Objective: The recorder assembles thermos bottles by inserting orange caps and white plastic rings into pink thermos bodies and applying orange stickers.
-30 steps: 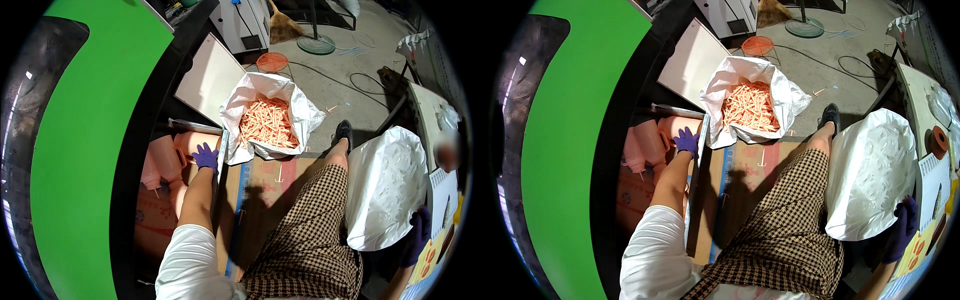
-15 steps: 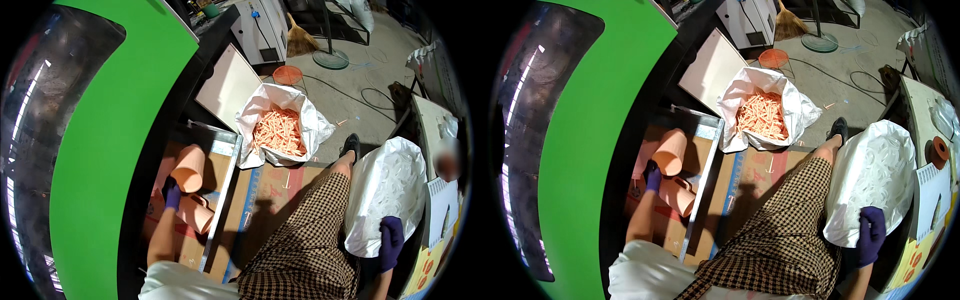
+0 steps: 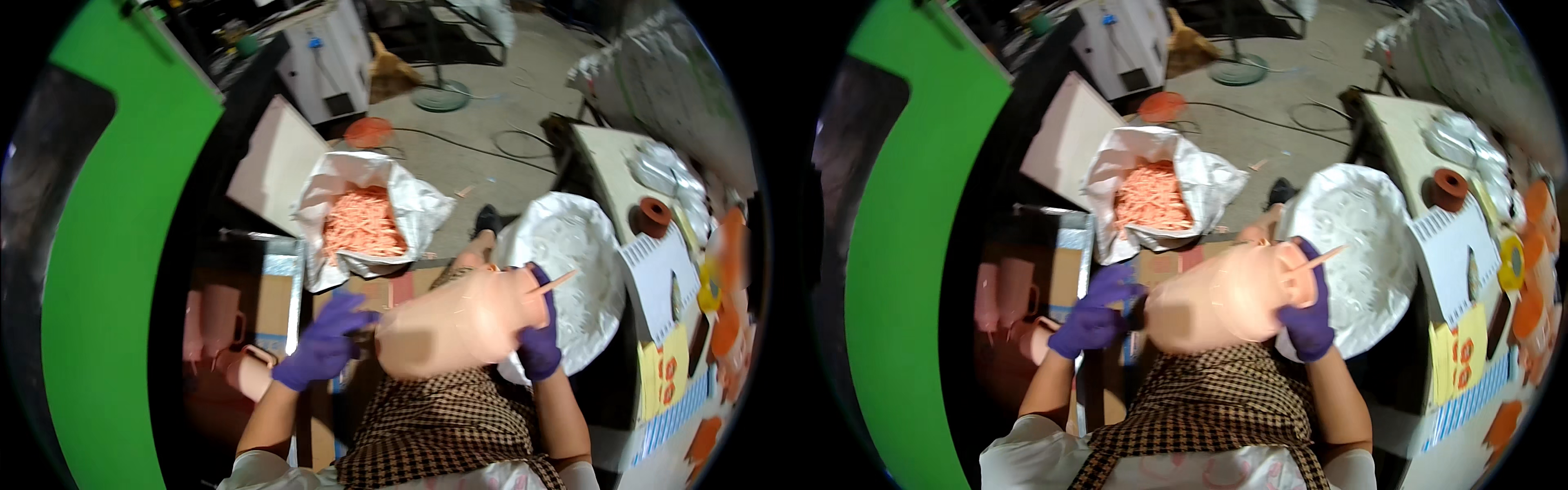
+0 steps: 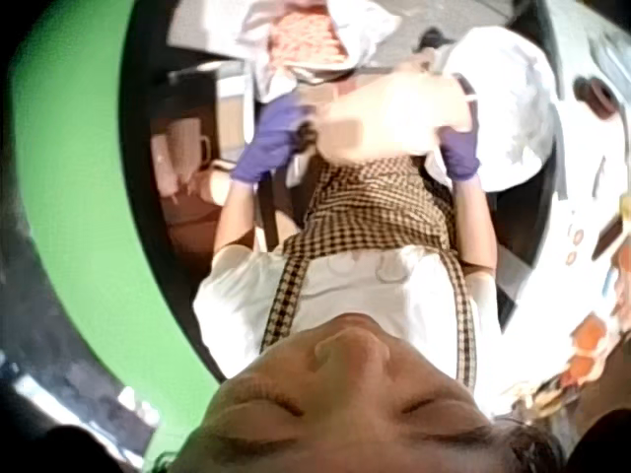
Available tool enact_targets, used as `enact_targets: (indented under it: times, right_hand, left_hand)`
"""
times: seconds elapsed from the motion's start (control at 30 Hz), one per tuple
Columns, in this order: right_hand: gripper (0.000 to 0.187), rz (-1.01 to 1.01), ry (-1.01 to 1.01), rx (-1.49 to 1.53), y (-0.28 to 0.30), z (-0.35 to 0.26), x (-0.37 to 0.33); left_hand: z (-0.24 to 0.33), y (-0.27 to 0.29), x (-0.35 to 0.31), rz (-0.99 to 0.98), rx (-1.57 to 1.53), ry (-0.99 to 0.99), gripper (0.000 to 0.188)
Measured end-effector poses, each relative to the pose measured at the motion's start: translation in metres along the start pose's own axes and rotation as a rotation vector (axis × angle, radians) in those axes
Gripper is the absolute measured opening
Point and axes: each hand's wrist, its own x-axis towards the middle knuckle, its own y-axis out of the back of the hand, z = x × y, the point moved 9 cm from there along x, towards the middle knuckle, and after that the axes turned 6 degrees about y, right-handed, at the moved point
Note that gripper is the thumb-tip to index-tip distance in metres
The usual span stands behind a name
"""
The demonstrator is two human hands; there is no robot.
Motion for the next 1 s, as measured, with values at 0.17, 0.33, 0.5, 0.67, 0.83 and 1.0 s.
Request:
enact_targets:
  times: [0.17, 0.33, 0.5, 0.67, 0.83, 1.0]
  right_hand:
    - [0.118, -0.397, 0.127, -0.208, -0.082, -0.013, -0.008]
    - [0.116, -0.565, 0.527, -0.859, -0.124, -0.016, -0.021]
    - [0.08, -0.55, 0.513, -0.841, -0.128, -0.027, -0.056]
    - [0.039, -0.594, 0.516, -1.249, -0.147, 0.006, -0.068]
    - [0.041, -0.654, 0.021, -1.111, -0.116, 0.059, -0.055]
    - [0.061, -0.664, 0.212, -1.245, -0.136, 0.044, -0.002]
  left_hand:
    - [0.041, 0.014, 0.072, 0.214, -0.284, 0.292, 0.094]
    - [0.021, -0.033, 0.068, 0.055, -0.106, 0.361, 0.114]
    - [-0.01, -0.045, 0.009, 0.378, -0.101, 0.561, 0.108]
    - [0.023, -0.06, 0.029, 0.432, -0.044, 0.441, 0.075]
    - [0.038, -0.065, 0.047, 0.475, 0.226, 0.256, 0.07]
    - [-0.027, -0.065, 0.072, 0.448, 0.212, 0.196, 0.08]
